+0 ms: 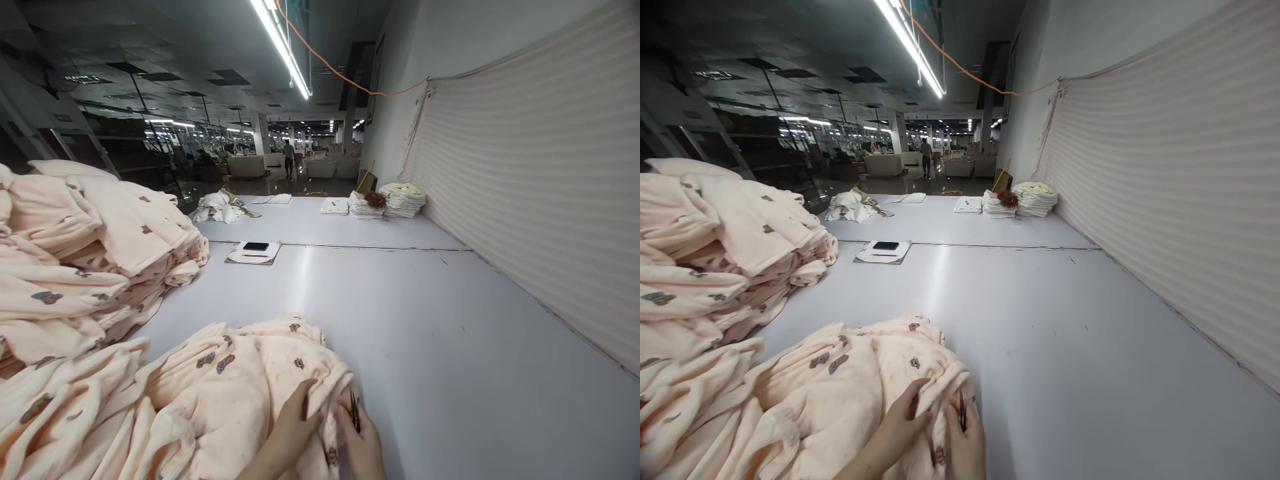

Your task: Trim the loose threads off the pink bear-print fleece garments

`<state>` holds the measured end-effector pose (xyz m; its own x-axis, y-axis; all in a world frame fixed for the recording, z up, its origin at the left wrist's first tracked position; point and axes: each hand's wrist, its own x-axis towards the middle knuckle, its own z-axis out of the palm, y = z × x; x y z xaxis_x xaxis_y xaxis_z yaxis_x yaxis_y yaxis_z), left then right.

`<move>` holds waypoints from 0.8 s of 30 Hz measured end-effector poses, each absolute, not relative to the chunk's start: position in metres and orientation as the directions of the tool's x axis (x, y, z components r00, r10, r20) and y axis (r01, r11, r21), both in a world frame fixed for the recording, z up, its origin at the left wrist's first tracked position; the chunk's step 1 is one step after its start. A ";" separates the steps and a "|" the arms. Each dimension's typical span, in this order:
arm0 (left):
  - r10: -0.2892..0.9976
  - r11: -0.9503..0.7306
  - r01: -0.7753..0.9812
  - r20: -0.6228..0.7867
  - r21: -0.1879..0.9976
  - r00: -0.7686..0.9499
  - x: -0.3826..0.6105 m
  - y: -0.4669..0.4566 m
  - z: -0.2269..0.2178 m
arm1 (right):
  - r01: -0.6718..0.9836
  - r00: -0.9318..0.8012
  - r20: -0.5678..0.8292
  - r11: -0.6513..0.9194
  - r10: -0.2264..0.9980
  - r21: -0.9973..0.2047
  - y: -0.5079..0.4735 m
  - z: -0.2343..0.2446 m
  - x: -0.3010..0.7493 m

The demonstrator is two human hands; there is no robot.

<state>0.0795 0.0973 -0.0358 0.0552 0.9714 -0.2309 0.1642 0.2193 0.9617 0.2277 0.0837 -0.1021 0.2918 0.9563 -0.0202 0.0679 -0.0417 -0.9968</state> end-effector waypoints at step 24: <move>0.964 0.259 -0.185 -0.242 0.948 0.109 0.075 0.078 0.020 | 0.662 0.100 0.455 0.282 0.885 -0.694 0.085 -0.039 0.229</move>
<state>0.0748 0.0782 0.0201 0.1088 0.9642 -0.2417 -0.1851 0.2586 0.9481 0.2287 0.0855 -0.0386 0.1002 0.8849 0.4549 0.6623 0.2819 -0.6942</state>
